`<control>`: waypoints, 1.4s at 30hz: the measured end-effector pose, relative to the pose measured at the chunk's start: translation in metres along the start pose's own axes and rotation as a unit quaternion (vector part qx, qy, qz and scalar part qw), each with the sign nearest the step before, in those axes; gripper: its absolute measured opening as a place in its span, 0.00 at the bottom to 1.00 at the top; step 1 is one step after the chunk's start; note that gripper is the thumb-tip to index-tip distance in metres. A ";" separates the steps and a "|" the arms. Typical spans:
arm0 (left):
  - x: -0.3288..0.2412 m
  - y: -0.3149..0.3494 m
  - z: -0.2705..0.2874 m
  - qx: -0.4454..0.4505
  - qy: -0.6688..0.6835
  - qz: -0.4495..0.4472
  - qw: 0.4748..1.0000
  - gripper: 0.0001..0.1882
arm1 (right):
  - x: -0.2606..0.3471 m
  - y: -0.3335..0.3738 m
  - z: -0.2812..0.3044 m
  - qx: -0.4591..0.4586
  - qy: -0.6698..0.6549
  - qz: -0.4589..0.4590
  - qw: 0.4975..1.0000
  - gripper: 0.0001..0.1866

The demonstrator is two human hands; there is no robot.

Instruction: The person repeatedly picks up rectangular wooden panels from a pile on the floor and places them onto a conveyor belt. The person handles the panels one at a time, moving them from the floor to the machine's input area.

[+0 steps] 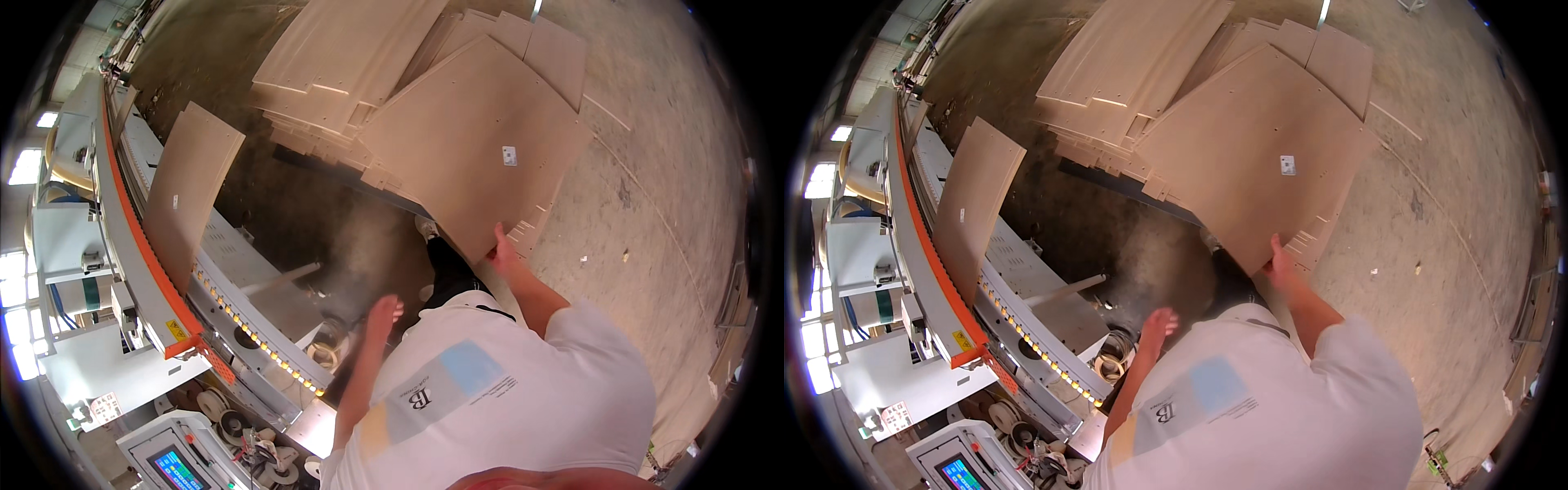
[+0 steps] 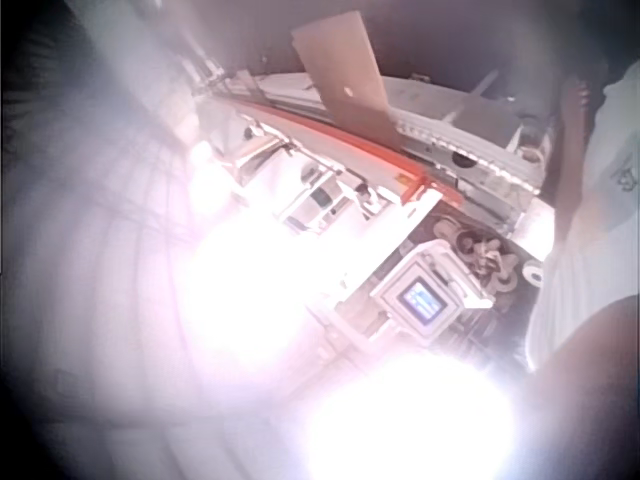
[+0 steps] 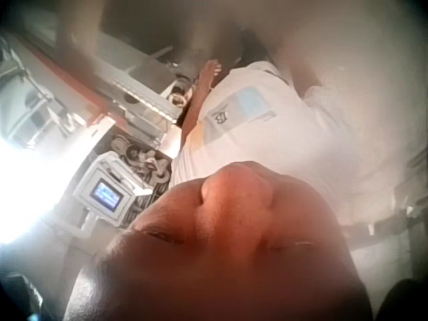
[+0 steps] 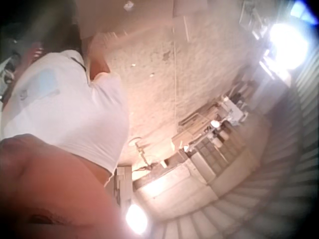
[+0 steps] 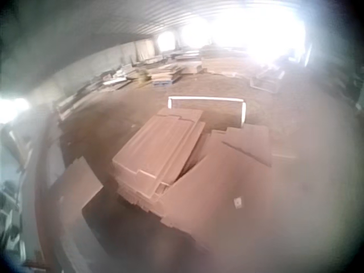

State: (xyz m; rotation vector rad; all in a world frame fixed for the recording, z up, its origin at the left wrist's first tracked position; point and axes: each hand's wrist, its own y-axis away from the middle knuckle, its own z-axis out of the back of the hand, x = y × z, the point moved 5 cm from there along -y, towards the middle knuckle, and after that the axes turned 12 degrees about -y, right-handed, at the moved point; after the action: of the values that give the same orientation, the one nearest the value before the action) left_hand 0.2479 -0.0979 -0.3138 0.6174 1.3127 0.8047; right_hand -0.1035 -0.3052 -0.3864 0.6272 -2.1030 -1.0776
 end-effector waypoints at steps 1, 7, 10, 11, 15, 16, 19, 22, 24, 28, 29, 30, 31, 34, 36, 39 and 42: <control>-0.030 -0.001 -0.009 -0.003 0.022 -0.014 1.000 0.22 | -0.007 0.026 -0.027 0.023 -0.011 -0.022 0.999 0.35; -0.117 -0.028 -0.063 0.018 0.284 -0.058 0.957 0.26 | -0.049 0.132 -0.109 0.175 0.074 -0.233 0.954 0.37; -0.078 -0.058 -0.050 -0.079 0.309 -0.012 0.948 0.27 | -0.065 0.123 -0.105 0.304 0.523 -0.200 0.771 0.34; -0.049 -0.064 -0.038 -0.134 0.300 0.023 0.944 0.27 | -0.045 0.143 -0.133 0.337 0.613 -0.114 0.705 0.28; -0.020 -0.038 -0.001 -0.180 0.283 0.064 0.940 0.28 | 0.059 0.114 -0.145 0.080 0.660 0.273 0.695 0.15; -0.023 -0.024 0.007 -0.174 0.282 0.073 0.941 0.29 | 0.093 0.095 -0.126 0.034 0.578 0.345 0.739 0.17; 0.001 0.006 0.042 -0.173 0.237 0.063 0.954 0.31 | 0.182 0.069 -0.080 -0.162 0.653 0.538 0.509 0.25; 0.008 0.030 0.066 -0.186 0.227 0.080 0.953 0.30 | 0.229 0.025 -0.036 -0.205 0.694 0.265 0.637 0.35; 0.014 0.042 0.078 -0.183 0.238 0.084 0.950 0.30 | 0.235 -0.010 -0.004 -0.150 0.615 0.236 0.737 0.39; 0.051 0.062 0.093 -0.186 0.272 0.061 0.942 0.28 | 0.198 0.013 -0.038 -0.133 0.632 0.214 0.732 0.40; 0.045 0.071 0.097 -0.188 0.280 0.052 0.940 0.27 | 0.192 0.011 -0.033 -0.111 0.590 0.287 0.746 0.38; 0.040 0.084 0.101 -0.178 0.293 0.042 0.938 0.27 | 0.184 0.015 -0.033 -0.081 0.571 0.294 0.762 0.37; 0.035 0.100 0.107 -0.168 0.305 0.033 0.937 0.26 | 0.176 0.021 -0.036 -0.052 0.552 0.300 0.777 0.36; 0.101 0.124 0.117 -0.199 0.370 0.002 0.908 0.23 | 0.148 0.030 -0.057 -0.006 0.492 0.347 0.798 0.35; 0.119 0.151 0.108 -0.154 0.444 -0.030 0.882 0.28 | 0.135 0.045 -0.083 -0.072 0.530 0.284 0.796 0.36; 0.120 0.194 0.083 -0.125 0.603 -0.186 0.766 0.33 | 0.111 0.032 -0.109 -0.018 0.511 0.249 0.822 0.37; 0.126 0.225 0.050 -0.206 0.715 -0.207 0.635 0.35 | 0.076 0.023 -0.145 0.041 0.520 0.246 0.817 0.37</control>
State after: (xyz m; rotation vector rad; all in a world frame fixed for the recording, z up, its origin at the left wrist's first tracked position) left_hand 0.2683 0.1394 -0.2031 -0.9860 2.4138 1.1667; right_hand -0.0463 -0.4173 -0.2787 0.4901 -1.2029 -0.2056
